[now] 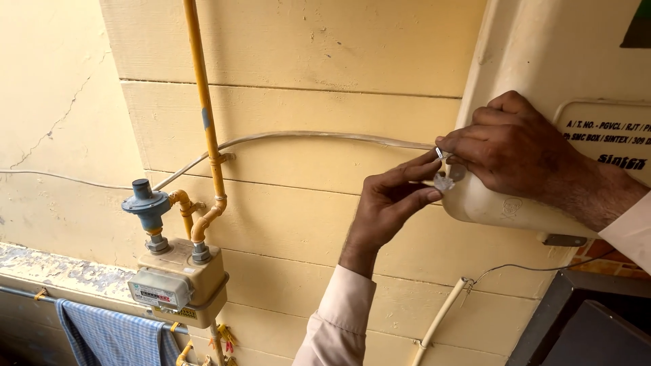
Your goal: The recorder is applying a plastic security seal through the latch of an electrical meter box.
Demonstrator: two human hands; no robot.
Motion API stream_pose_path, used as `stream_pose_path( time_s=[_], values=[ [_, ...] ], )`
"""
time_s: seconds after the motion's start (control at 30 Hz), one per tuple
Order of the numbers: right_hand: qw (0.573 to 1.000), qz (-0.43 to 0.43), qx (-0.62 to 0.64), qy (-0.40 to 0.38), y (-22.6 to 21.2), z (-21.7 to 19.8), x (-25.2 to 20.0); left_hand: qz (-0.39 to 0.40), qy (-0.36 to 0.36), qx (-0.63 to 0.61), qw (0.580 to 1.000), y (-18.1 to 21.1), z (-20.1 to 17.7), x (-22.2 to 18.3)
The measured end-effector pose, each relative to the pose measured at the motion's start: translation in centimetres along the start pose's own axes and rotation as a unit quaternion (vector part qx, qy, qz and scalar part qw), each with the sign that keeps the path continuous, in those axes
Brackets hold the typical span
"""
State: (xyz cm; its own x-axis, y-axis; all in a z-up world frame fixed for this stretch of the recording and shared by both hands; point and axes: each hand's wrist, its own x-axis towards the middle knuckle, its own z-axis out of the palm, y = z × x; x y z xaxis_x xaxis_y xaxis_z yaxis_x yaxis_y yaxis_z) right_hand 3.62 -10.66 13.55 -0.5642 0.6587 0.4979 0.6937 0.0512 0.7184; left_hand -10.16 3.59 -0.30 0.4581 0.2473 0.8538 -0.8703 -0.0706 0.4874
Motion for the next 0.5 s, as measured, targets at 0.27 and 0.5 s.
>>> stream_pose_path(
  time_s=[0.27, 0.5],
  values=[
    [0.997, 0.024, 0.002, -0.074, -0.3, -1.6, 1.3, 0.149, 0.145, 0.384, 0.900, -0.4, 3.2, 1.4],
    [0.995, 0.009, -0.010, -0.096, -0.1, -1.6, 0.9, 0.216, 0.119, 0.474, 0.845, 0.1, 4.0, 1.3]
  ],
)
